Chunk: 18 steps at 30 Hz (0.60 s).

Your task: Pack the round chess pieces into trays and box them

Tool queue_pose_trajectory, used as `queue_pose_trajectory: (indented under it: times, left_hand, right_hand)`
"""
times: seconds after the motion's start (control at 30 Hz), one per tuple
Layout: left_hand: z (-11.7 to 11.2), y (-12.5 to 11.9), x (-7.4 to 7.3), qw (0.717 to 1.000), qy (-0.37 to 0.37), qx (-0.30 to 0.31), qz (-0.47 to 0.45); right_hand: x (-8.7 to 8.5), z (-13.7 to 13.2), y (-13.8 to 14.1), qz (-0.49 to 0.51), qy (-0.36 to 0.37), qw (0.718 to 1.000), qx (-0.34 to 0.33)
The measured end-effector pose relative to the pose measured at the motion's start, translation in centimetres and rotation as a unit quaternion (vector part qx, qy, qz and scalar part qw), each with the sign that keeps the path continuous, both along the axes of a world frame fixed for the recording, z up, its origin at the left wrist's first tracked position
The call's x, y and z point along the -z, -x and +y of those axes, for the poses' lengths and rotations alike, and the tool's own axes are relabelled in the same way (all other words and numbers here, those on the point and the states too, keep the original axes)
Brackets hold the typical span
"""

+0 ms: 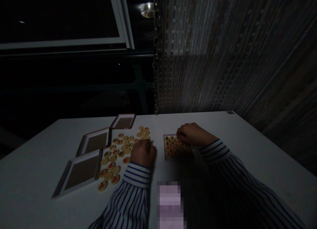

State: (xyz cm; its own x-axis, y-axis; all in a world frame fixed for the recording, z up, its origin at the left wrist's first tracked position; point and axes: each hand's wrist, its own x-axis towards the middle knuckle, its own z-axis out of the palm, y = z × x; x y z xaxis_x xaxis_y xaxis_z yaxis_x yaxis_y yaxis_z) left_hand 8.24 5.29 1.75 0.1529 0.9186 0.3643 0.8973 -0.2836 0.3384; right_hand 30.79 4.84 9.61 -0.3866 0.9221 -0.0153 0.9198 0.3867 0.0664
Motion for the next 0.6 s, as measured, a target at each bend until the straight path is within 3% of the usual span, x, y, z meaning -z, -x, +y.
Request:
queue_pose_trajectory:
  times: [0.23, 0.6]
  left_hand:
    - [-0.52, -0.8, 0.01, 0.993, 0.051, -0.04, 0.097]
    - [-0.31, -1.01, 0.44, 0.992, 0.085, -0.039, 0.09]
  right_hand:
    - [0.16, 0.02, 0.35, -0.005, 0.003, 1.0, 0.003]
    - [0.08, -0.21, 0.55, -0.008, -0.012, 1.0, -0.008]
